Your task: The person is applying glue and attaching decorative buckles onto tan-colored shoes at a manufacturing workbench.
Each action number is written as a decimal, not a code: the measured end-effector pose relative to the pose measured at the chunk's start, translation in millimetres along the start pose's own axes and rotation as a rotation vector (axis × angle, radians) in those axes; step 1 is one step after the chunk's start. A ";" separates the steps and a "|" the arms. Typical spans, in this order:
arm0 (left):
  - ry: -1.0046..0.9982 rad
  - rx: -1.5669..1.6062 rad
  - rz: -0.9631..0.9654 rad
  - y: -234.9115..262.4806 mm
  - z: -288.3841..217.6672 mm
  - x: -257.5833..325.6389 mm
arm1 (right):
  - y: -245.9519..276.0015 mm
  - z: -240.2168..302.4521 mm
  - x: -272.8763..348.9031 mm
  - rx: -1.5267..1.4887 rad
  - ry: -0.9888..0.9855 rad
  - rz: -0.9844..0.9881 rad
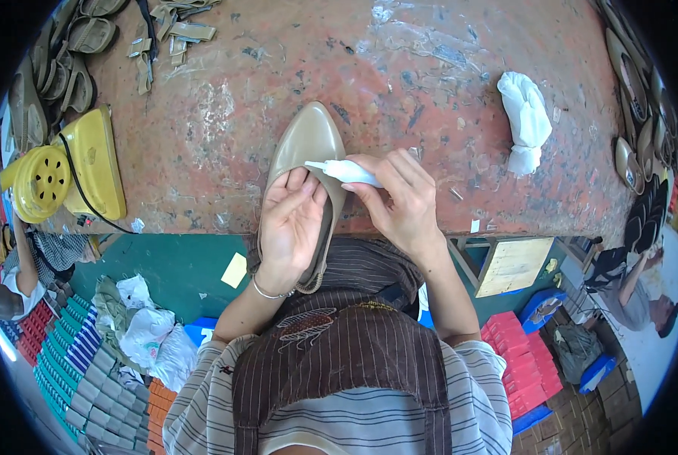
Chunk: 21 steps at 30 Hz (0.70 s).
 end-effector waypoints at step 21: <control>-0.038 -0.129 -0.167 0.3 2.0 1.6 | -10.9 8.2 -11.4 0.186 0.076 0.116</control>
Point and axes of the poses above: each hand's wrist, its own x-axis away from the middle knuckle, its own y-axis out of the back of the hand, z = x × y, the point moved 10 cm from there along -x, towards the middle knuckle, and after that the axes turned 11 degrees about -z, right-handed, at the moved point
